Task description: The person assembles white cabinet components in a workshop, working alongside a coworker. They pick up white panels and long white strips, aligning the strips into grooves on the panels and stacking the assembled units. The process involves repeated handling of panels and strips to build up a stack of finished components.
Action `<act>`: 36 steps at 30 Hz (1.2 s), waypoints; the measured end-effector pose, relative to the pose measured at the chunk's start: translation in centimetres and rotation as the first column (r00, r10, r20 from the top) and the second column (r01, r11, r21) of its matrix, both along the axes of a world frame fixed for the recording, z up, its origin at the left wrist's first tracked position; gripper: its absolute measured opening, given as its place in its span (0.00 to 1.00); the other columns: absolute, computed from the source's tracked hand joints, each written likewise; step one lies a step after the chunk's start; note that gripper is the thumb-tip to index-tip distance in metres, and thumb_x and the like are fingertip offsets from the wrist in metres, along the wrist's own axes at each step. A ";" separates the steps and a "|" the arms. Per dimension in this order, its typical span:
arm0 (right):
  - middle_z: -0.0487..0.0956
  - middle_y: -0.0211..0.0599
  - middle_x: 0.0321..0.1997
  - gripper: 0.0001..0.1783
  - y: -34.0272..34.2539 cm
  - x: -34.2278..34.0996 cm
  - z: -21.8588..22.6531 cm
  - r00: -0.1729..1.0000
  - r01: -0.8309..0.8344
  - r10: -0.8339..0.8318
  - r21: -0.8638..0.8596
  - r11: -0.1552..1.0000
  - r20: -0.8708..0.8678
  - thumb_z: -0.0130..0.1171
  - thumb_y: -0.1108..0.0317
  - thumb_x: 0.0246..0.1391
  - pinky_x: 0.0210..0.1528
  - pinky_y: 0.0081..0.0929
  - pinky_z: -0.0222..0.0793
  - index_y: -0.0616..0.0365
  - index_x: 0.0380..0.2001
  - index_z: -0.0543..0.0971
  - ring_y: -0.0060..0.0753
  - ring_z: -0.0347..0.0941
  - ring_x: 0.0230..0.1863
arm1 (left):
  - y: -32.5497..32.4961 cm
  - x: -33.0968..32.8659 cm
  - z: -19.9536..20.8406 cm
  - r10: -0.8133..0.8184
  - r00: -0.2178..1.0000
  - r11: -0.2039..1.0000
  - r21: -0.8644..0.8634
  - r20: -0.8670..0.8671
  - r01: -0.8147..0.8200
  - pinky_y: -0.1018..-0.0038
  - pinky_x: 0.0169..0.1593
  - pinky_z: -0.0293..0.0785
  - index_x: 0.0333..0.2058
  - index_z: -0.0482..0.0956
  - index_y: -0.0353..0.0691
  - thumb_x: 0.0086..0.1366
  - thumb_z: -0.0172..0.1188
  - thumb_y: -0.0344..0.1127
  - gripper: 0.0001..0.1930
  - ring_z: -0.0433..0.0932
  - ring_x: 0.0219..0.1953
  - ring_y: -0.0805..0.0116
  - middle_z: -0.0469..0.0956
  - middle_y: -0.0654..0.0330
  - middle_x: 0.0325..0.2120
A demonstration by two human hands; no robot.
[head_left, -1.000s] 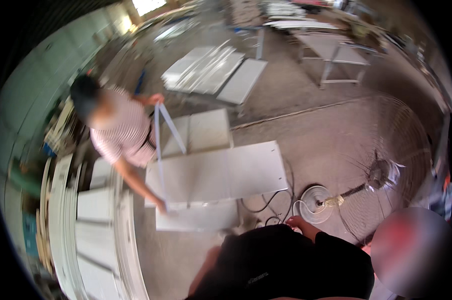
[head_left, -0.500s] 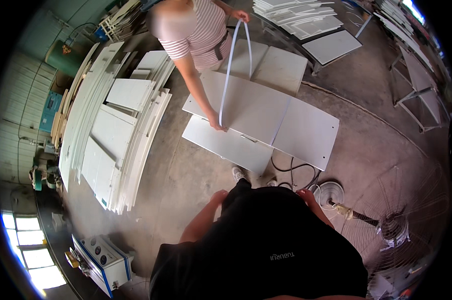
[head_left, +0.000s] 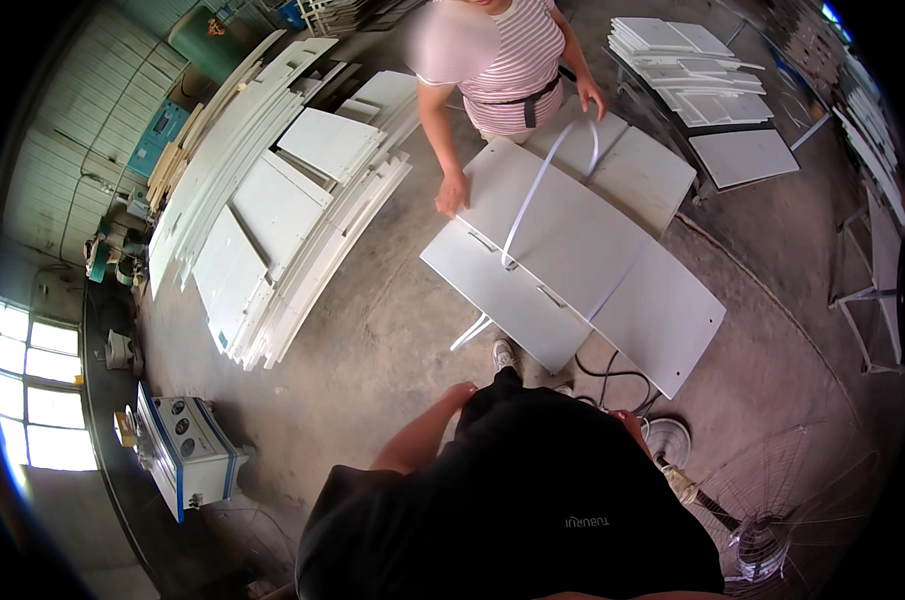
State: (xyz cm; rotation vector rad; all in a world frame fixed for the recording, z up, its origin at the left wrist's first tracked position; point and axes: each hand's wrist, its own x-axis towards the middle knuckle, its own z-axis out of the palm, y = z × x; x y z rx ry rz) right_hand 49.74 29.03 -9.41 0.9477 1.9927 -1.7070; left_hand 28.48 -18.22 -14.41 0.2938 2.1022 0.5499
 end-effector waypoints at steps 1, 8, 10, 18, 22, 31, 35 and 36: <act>0.77 0.31 0.24 0.12 0.4 0.2 -0.5 0.999 -0.012 0.013 0.007 1.000 -0.033 0.61 0.63 0.54 0.30 0.27 0.70 0.63 0.32 0.78 0.25 0.73 0.27 | 0.8 -0.8 0.5 -0.010 1.000 1.000 -0.014 0.027 0.010 0.59 0.44 0.75 0.35 0.84 0.45 0.62 0.51 0.50 0.18 0.80 0.41 0.51 0.83 0.51 0.34; 0.81 0.41 0.29 0.21 0.2 -3.1 5.4 0.993 0.091 -0.093 0.026 0.995 0.077 0.58 0.51 0.53 0.38 0.34 0.72 0.61 0.33 0.80 0.35 0.78 0.33 | -0.1 -0.9 0.2 -0.052 0.994 0.992 0.109 -0.095 0.062 0.60 0.43 0.76 0.36 0.84 0.46 0.61 0.52 0.49 0.17 0.81 0.39 0.52 0.83 0.51 0.33; 0.82 0.43 0.30 0.24 0.6 -3.2 5.5 0.994 0.066 -0.076 0.119 0.991 0.080 0.57 0.46 0.54 0.41 0.37 0.73 0.60 0.33 0.81 0.37 0.79 0.35 | 0.3 -1.5 0.1 -0.040 0.998 0.996 0.077 -0.038 0.043 0.61 0.44 0.76 0.36 0.84 0.46 0.61 0.52 0.50 0.18 0.81 0.40 0.52 0.82 0.50 0.34; 0.77 0.39 0.19 0.17 5.1 -2.2 -2.4 0.870 0.485 -0.492 -0.108 0.868 -0.045 0.55 0.55 0.59 0.18 0.23 0.67 0.60 0.32 0.78 0.26 0.71 0.16 | 2.2 -2.6 0.3 -0.078 0.994 0.996 -0.039 -0.077 0.075 0.60 0.45 0.75 0.37 0.84 0.46 0.60 0.53 0.51 0.18 0.81 0.43 0.51 0.82 0.50 0.36; 0.76 0.36 0.17 0.17 7.4 -3.7 -0.5 0.790 0.606 -0.597 0.032 0.795 -0.140 0.54 0.55 0.60 0.19 0.23 0.67 0.59 0.32 0.80 0.25 0.71 0.16 | 2.4 -2.6 0.3 0.136 0.990 0.990 0.020 0.035 -0.136 0.60 0.46 0.75 0.37 0.84 0.46 0.61 0.53 0.51 0.18 0.81 0.43 0.52 0.82 0.50 0.35; 0.82 0.39 0.45 0.25 13.1 -3.7 0.5 0.749 0.550 -0.633 0.714 0.432 -0.194 0.53 0.44 0.57 0.48 0.38 0.72 0.52 0.46 0.79 0.43 0.79 0.45 | 1.5 -2.5 -1.2 -0.011 0.986 0.988 0.149 -0.167 0.036 0.63 0.49 0.75 0.43 0.82 0.47 0.64 0.52 0.50 0.18 0.80 0.46 0.54 0.80 0.55 0.44; 0.78 0.44 0.55 0.35 18.0 -2.6 -6.3 0.689 0.525 -0.724 0.665 0.531 0.034 0.50 0.39 0.57 0.51 0.39 0.72 0.59 0.54 0.73 0.47 0.78 0.49 | 3.3 -1.3 0.4 0.102 0.983 0.980 0.187 -0.155 -0.072 0.63 0.50 0.74 0.42 0.82 0.46 0.64 0.52 0.51 0.19 0.79 0.46 0.53 0.81 0.54 0.44; 0.77 0.45 0.57 0.37 19.2 -2.9 -7.6 0.690 0.482 -0.703 0.613 0.625 0.174 0.50 0.38 0.57 0.52 0.39 0.71 0.60 0.56 0.72 0.48 0.77 0.50 | 3.4 -0.4 0.9 0.121 0.981 0.980 0.177 -0.151 -0.094 0.63 0.50 0.74 0.42 0.82 0.46 0.64 0.52 0.51 0.18 0.79 0.46 0.53 0.81 0.54 0.44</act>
